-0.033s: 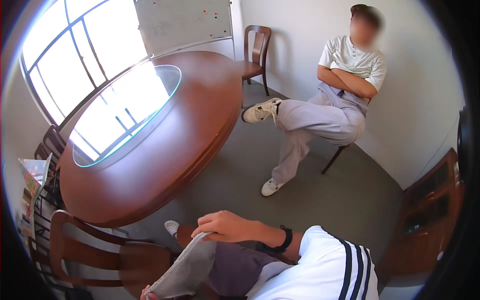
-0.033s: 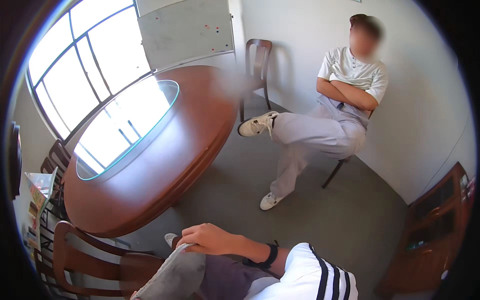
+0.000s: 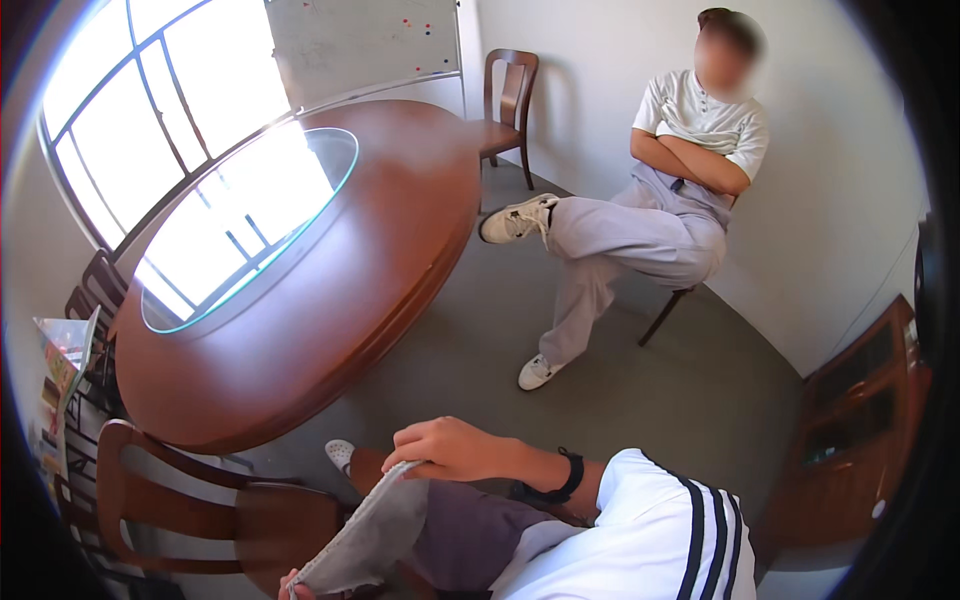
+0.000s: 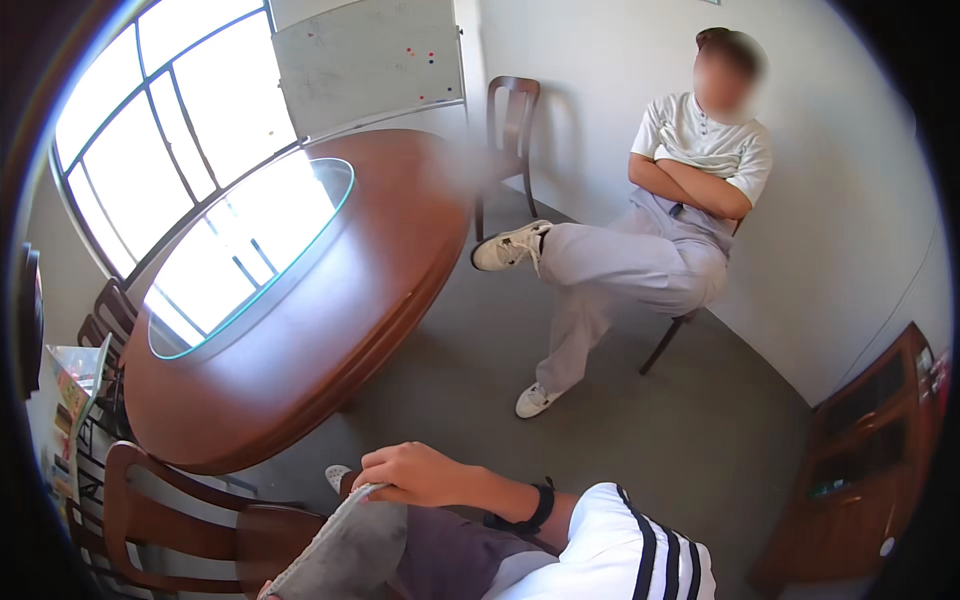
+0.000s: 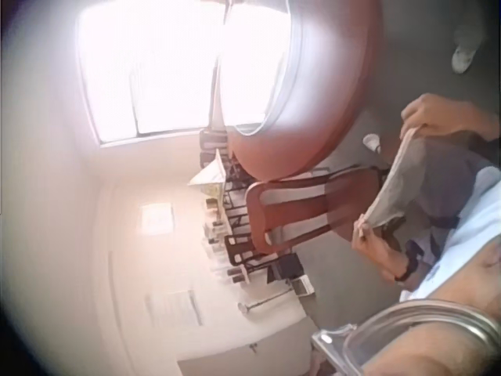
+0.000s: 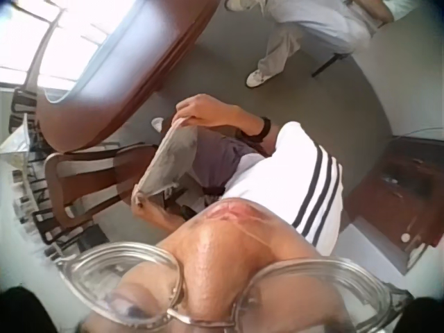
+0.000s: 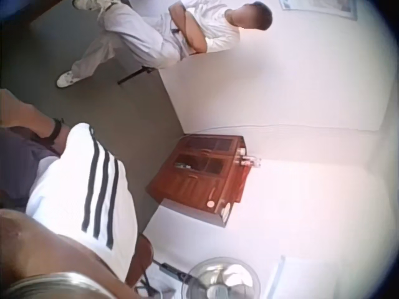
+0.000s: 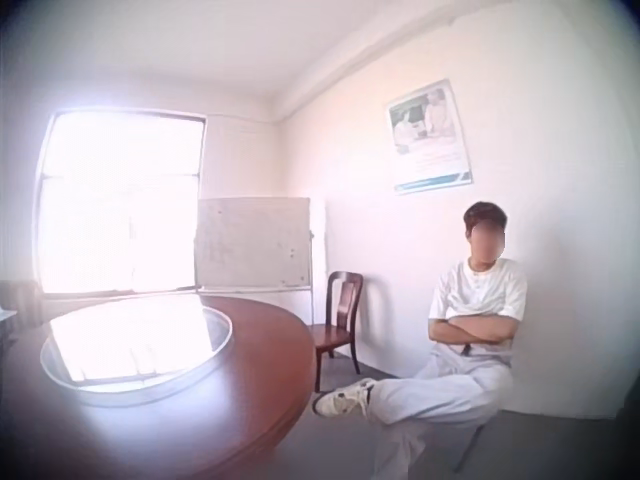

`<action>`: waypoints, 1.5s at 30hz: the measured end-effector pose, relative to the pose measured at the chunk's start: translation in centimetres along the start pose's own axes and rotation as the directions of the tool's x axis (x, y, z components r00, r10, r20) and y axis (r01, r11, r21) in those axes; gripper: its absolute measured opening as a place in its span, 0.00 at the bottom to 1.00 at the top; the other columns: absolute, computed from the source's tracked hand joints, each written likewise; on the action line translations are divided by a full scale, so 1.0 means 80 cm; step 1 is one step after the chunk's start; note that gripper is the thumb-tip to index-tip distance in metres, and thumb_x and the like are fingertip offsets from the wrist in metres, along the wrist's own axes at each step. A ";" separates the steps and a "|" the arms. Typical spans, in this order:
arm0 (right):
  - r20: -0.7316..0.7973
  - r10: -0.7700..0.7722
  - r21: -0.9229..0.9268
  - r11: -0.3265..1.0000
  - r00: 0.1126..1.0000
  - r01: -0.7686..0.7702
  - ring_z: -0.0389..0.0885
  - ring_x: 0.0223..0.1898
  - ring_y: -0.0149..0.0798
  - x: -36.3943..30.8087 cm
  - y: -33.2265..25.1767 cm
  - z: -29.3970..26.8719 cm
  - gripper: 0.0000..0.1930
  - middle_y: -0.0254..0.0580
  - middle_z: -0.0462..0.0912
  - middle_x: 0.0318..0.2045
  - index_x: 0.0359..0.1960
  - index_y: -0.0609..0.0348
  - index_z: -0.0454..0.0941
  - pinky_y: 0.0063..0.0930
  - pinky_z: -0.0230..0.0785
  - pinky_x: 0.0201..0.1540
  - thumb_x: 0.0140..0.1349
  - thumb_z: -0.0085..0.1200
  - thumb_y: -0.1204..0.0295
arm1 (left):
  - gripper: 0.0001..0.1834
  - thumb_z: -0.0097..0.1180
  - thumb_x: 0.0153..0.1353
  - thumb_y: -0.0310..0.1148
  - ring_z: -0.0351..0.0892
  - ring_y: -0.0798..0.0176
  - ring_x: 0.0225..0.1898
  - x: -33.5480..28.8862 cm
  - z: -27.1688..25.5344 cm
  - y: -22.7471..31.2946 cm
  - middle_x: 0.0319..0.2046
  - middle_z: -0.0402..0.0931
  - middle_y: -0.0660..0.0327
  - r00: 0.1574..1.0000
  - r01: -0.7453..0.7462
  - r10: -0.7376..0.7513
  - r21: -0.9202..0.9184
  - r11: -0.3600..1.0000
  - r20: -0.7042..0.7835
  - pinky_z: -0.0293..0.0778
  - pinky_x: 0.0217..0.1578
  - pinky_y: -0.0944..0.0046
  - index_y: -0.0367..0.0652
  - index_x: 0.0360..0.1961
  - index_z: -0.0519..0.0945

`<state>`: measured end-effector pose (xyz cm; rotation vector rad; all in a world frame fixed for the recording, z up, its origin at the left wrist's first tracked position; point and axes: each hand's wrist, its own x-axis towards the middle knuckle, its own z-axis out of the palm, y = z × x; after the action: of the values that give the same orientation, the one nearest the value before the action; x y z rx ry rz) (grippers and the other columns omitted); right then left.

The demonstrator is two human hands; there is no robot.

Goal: Wiping a wooden chair with a cloth.

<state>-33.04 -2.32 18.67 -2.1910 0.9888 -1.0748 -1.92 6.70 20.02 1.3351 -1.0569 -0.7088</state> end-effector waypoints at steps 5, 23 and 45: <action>-0.024 0.013 -0.129 0.992 1.000 -0.016 0.80 0.34 0.42 -0.008 -0.002 -0.006 0.11 0.36 0.78 0.31 0.42 0.51 0.80 0.35 0.71 0.32 0.61 0.57 0.62 | 0.33 0.57 0.60 0.59 0.75 0.63 0.33 0.005 -0.013 -0.010 0.30 0.79 0.58 0.979 -0.199 0.186 0.174 0.964 0.085 0.71 0.37 0.61 0.30 0.33 0.82; -0.005 0.056 0.270 0.961 0.998 -0.053 0.82 0.20 0.33 0.024 -0.056 0.030 0.14 0.35 0.82 0.18 0.53 0.49 0.78 0.24 0.70 0.26 0.66 0.52 0.69 | 0.18 0.53 0.65 0.37 0.78 0.58 0.42 -0.003 -0.097 -0.059 0.45 0.79 0.54 0.954 -0.178 0.160 0.051 0.983 0.253 0.72 0.45 0.59 0.33 0.48 0.79; 0.626 0.349 0.294 0.723 0.698 -0.625 0.84 0.31 0.31 0.070 0.019 0.194 0.13 0.43 0.85 0.28 0.44 0.67 0.77 0.21 0.75 0.35 0.72 0.44 0.69 | 0.15 0.53 0.68 0.32 0.85 0.58 0.38 -0.049 -0.153 -0.095 0.36 0.82 0.54 0.867 0.494 -0.492 0.285 0.821 -0.082 0.79 0.40 0.66 0.28 0.46 0.79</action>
<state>-18.55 -5.80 11.49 -1.5089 0.8577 -0.3448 8.84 14.19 12.87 1.9119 -0.8340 -0.9522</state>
